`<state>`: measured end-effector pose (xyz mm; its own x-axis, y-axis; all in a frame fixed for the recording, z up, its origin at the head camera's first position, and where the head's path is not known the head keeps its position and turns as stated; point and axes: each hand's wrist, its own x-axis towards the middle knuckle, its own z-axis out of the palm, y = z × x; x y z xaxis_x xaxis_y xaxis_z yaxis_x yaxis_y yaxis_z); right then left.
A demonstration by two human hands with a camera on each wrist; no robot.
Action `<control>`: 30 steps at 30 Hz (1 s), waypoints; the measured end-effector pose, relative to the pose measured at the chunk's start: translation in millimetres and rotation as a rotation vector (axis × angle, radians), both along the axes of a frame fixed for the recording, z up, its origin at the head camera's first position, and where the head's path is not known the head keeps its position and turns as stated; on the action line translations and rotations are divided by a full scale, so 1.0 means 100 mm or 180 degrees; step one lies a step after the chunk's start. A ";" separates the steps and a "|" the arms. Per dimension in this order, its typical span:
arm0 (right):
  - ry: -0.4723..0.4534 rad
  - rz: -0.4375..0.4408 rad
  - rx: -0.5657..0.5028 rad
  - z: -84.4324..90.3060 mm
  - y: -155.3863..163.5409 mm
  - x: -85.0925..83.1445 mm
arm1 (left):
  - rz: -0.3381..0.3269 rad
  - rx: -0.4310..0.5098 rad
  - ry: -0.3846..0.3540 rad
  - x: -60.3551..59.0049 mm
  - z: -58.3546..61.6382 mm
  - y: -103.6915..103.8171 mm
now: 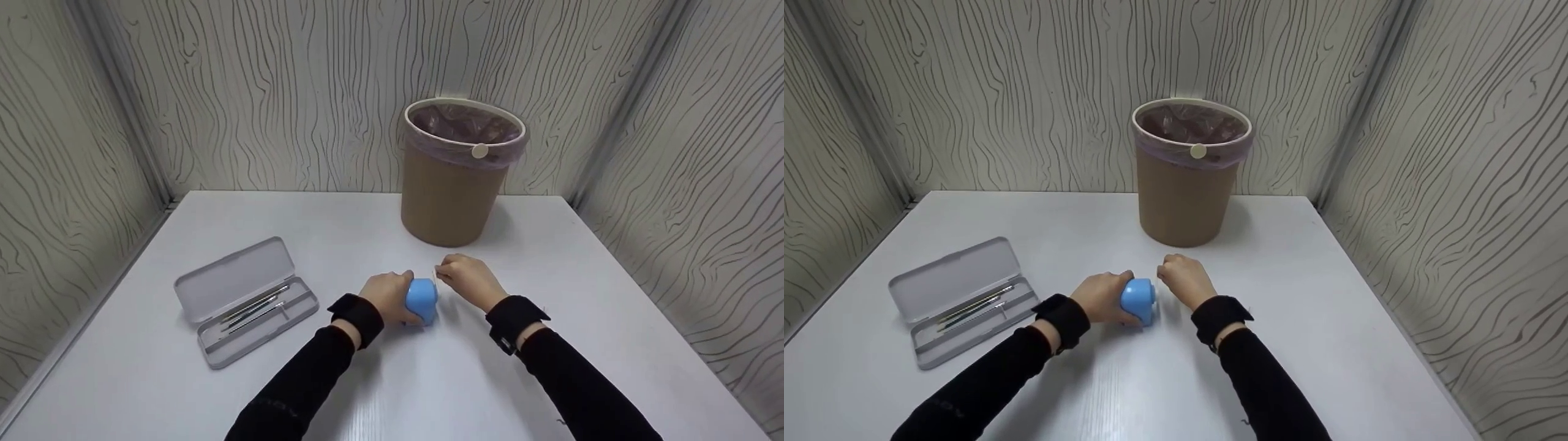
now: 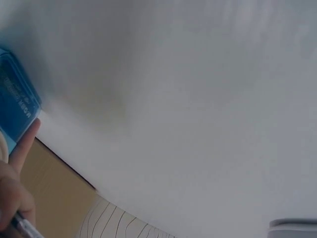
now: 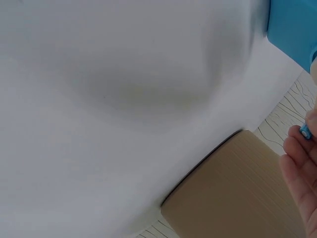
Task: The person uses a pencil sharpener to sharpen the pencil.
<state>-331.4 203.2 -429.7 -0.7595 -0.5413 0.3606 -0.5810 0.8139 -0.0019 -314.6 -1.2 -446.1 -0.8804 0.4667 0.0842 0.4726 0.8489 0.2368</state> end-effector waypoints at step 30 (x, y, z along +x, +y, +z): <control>-0.0342 0.0190 0.0117 -0.37 0.05 0.28 | 0.0023 0.0162 0.0037 0.01 -0.02 0.01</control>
